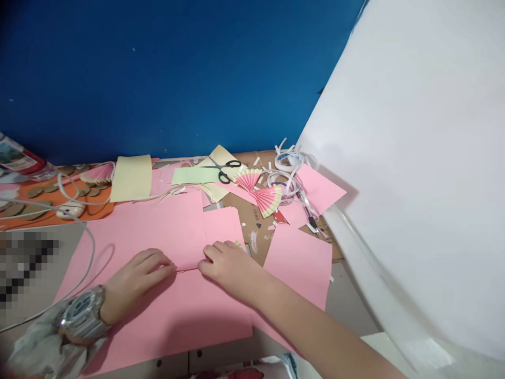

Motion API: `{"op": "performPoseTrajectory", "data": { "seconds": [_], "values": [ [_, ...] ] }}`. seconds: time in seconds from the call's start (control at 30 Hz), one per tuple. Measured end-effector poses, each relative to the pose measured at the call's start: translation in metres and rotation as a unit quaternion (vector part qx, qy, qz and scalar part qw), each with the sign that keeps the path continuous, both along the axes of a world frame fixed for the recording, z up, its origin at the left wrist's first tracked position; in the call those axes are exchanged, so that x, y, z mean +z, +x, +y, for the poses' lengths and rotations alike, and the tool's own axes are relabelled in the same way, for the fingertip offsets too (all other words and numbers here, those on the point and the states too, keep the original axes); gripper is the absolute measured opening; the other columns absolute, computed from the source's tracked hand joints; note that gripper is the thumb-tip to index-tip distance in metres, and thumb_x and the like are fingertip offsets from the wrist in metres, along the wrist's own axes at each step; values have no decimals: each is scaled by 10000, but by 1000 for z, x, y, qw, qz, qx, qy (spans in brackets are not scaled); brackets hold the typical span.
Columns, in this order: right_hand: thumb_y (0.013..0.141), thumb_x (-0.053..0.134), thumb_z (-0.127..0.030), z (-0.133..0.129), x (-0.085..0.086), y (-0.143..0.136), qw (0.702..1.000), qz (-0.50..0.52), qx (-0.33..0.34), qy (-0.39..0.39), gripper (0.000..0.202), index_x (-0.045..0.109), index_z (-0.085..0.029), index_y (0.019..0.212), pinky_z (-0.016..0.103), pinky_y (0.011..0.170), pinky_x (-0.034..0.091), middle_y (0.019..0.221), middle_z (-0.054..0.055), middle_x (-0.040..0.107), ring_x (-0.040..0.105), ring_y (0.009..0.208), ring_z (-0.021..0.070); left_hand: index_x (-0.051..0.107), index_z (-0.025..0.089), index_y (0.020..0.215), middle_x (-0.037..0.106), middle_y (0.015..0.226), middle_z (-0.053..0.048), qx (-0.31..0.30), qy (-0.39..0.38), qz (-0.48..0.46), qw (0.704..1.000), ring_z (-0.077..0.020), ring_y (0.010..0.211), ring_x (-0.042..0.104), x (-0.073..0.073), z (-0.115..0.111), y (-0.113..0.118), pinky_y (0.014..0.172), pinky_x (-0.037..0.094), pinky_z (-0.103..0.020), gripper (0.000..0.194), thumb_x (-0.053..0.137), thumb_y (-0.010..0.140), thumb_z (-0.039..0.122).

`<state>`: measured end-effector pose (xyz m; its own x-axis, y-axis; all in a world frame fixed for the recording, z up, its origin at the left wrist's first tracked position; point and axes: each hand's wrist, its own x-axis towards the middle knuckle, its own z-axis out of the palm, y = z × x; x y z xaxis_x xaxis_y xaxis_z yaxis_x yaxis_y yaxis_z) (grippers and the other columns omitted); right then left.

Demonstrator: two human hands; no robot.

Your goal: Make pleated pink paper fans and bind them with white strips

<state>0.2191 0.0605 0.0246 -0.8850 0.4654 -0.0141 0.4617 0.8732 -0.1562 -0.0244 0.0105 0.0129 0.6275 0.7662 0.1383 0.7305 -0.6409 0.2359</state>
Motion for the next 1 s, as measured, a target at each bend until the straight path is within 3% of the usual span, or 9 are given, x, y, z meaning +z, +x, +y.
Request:
{"op": "performPoseTrajectory", "data": {
  "seconds": [0.23,0.37,0.5,0.57,0.7,0.83,0.9,1.0],
  "values": [
    [862,474,-70,-11,-9,9,995,29,16,91,201,559,-148,1026,334,716,376,906,87,572,500,832,197,572,176,1074,632,1016,-65,-30,93,84,992,-256,969,489,0,-22,-2,870,388,-424,371,395,807,-13],
    [884,415,-49,-13,-12,10,998,51,3,35,234,550,-139,1053,367,776,373,942,109,582,506,887,214,560,172,1115,627,1066,-73,-10,97,106,990,-287,1007,487,1,-30,3,886,351,-454,305,462,841,79],
    [904,418,-90,-7,-9,0,993,67,-40,-88,162,564,-142,952,386,827,362,1006,122,580,500,958,226,587,187,861,611,948,-68,70,0,45,997,-271,945,502,6,-19,17,833,371,-441,128,536,848,304],
    [920,435,-163,-2,-3,-4,989,75,-51,-120,125,558,-156,896,351,799,379,957,90,599,524,916,202,568,190,865,590,952,-70,111,-53,-14,992,-254,883,505,9,-10,25,771,393,-413,250,593,784,426],
    [929,441,-231,10,17,-2,971,84,-69,-212,134,542,-194,849,244,607,386,783,-5,644,574,722,139,559,198,827,588,825,-39,132,-158,-109,973,-218,779,514,17,6,33,702,400,-352,238,589,783,429],
    [924,428,-187,18,38,8,952,91,-82,-280,132,535,-213,849,209,553,367,779,-47,678,598,689,113,569,207,847,603,789,-18,161,-291,-234,914,-189,713,538,29,15,36,644,403,-293,203,558,815,407],
    [918,422,-178,20,46,12,942,98,-100,-305,147,537,-211,832,216,564,365,785,-40,685,601,700,122,576,207,825,600,768,-9,176,-307,-279,893,-176,690,535,31,18,35,642,399,-281,171,518,846,366],
    [911,417,-185,21,53,15,920,112,-133,-351,158,539,-207,813,231,583,362,779,-25,689,602,720,139,578,201,750,578,702,2,181,-297,-310,885,-169,673,519,31,23,36,651,390,-272,193,482,865,323]
  ]
}}
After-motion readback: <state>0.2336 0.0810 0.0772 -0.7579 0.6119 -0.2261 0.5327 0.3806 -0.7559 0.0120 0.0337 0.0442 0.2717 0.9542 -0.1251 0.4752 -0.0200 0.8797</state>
